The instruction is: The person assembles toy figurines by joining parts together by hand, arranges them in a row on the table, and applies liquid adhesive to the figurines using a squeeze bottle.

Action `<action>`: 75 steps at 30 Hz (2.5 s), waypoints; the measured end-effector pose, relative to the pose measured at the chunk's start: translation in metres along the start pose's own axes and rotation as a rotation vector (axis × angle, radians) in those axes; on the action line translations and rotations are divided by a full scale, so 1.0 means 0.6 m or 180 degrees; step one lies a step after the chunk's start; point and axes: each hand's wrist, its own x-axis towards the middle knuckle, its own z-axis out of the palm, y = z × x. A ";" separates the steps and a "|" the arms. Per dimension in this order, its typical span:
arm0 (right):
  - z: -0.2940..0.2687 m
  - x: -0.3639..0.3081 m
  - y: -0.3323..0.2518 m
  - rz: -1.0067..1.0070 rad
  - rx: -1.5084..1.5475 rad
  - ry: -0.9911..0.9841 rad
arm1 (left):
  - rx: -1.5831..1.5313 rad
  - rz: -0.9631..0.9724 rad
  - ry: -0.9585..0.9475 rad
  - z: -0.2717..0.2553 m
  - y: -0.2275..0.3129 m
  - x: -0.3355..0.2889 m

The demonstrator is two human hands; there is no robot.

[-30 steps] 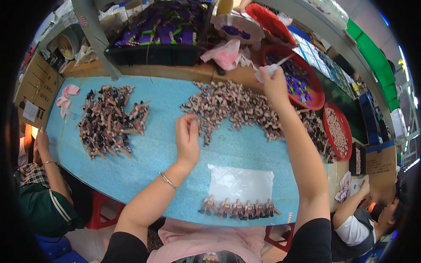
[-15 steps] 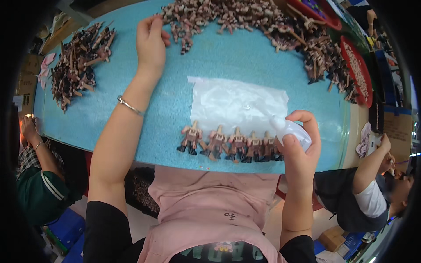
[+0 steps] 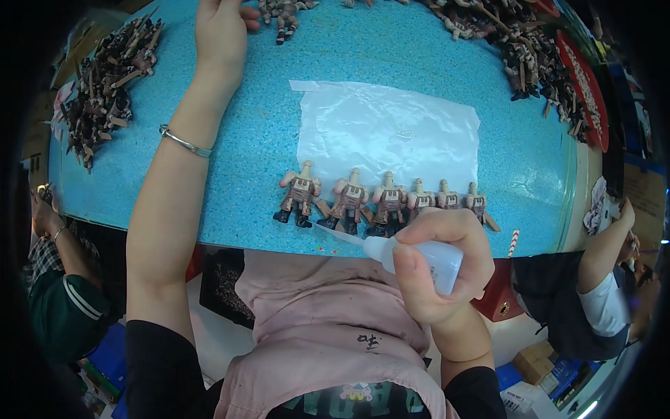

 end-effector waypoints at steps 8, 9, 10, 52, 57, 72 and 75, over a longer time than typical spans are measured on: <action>0.006 0.002 0.004 0.0128 -0.0080 -0.0069 | 0.0102 0.0061 -0.0045 0.002 0.004 -0.001; 0.008 0.002 0.004 0.0135 -0.0075 -0.0066 | 0.0071 0.0145 -0.0069 -0.001 0.002 0.001; 0.008 0.003 0.006 0.0124 -0.0114 -0.0088 | 0.0072 0.0135 -0.0076 0.001 0.003 -0.001; -0.055 -0.019 -0.008 0.0062 -0.0344 0.0236 | 0.0341 0.0063 -0.0090 -0.006 0.011 -0.004; -0.059 -0.016 0.001 0.0073 -0.0446 0.0250 | -0.3388 -0.1260 -0.2080 -0.061 -0.018 0.034; -0.056 -0.011 0.003 -0.0109 -0.0521 0.0075 | 0.0324 0.0311 -0.0448 -0.047 -0.018 0.031; -0.053 -0.012 0.004 -0.0084 -0.0368 0.0101 | 0.0307 0.0321 -0.0490 -0.051 -0.021 0.033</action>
